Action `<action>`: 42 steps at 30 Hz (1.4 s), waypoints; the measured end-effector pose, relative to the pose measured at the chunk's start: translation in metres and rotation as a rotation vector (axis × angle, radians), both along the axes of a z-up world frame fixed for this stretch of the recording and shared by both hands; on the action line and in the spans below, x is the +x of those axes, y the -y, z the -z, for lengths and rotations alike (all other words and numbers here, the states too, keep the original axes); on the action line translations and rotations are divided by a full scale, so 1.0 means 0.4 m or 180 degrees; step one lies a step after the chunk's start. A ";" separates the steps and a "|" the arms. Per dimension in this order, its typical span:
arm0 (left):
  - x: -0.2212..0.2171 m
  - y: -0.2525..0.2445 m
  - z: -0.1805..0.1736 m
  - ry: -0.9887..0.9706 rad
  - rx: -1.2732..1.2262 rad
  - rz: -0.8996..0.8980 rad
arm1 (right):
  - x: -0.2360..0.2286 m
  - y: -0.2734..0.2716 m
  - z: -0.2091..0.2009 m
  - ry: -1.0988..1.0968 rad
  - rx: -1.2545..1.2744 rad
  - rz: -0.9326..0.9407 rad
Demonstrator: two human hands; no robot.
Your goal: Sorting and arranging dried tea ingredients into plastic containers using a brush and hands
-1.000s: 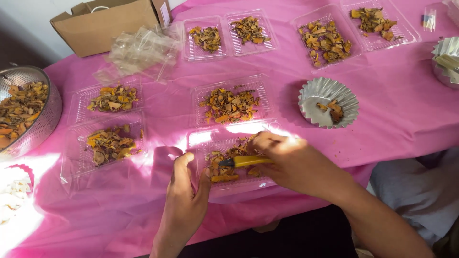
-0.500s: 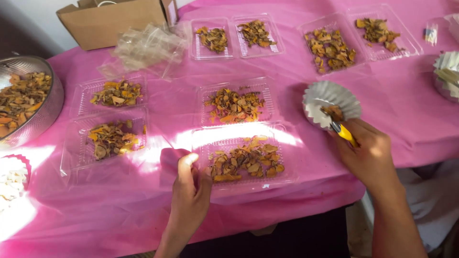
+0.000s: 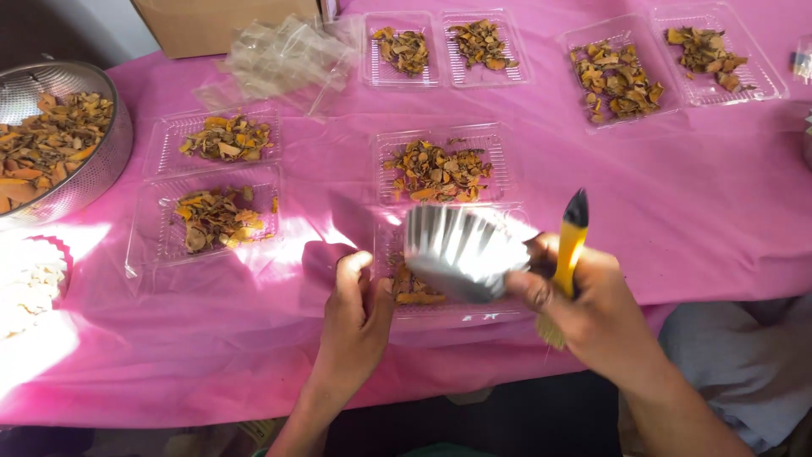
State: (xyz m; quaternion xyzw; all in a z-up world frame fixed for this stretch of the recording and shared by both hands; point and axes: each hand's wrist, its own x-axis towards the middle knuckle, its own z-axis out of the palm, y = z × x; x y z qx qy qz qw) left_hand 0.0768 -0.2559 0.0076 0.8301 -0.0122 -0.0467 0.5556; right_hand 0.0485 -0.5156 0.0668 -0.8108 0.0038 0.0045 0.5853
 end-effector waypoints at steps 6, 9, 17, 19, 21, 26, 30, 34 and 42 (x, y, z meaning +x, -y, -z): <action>-0.001 0.001 0.001 0.0204 -0.0025 0.0089 | 0.063 0.012 0.099 -0.0888 0.3100 0.0606; -0.002 0.005 -0.004 0.0136 -0.0150 0.0122 | 0.059 0.039 0.104 -0.0786 0.3380 0.0354; -0.001 -0.006 0.009 0.0075 -0.0050 0.0112 | -0.029 0.240 0.049 0.1157 0.0042 0.1345; 0.001 -0.004 0.010 0.0038 -0.0017 0.0110 | -0.037 0.287 0.056 0.1099 -0.1505 0.1302; -0.001 -0.001 0.011 0.0064 -0.0024 0.0080 | -0.028 0.313 0.075 0.0919 -0.3266 0.1016; -0.001 -0.004 0.024 0.0177 -0.0062 0.0091 | -0.008 0.277 0.086 0.0697 -0.3265 0.0667; -0.003 -0.002 0.012 0.0157 -0.0101 0.0107 | -0.020 0.160 -0.007 0.0446 -0.2723 0.0750; -0.005 0.001 0.000 0.0121 -0.0068 0.0116 | 0.033 0.055 0.013 0.0442 -0.1976 -0.0176; -0.002 -0.001 -0.018 0.0296 -0.0041 0.0239 | 0.111 -0.047 0.058 0.0729 -0.2451 -0.0702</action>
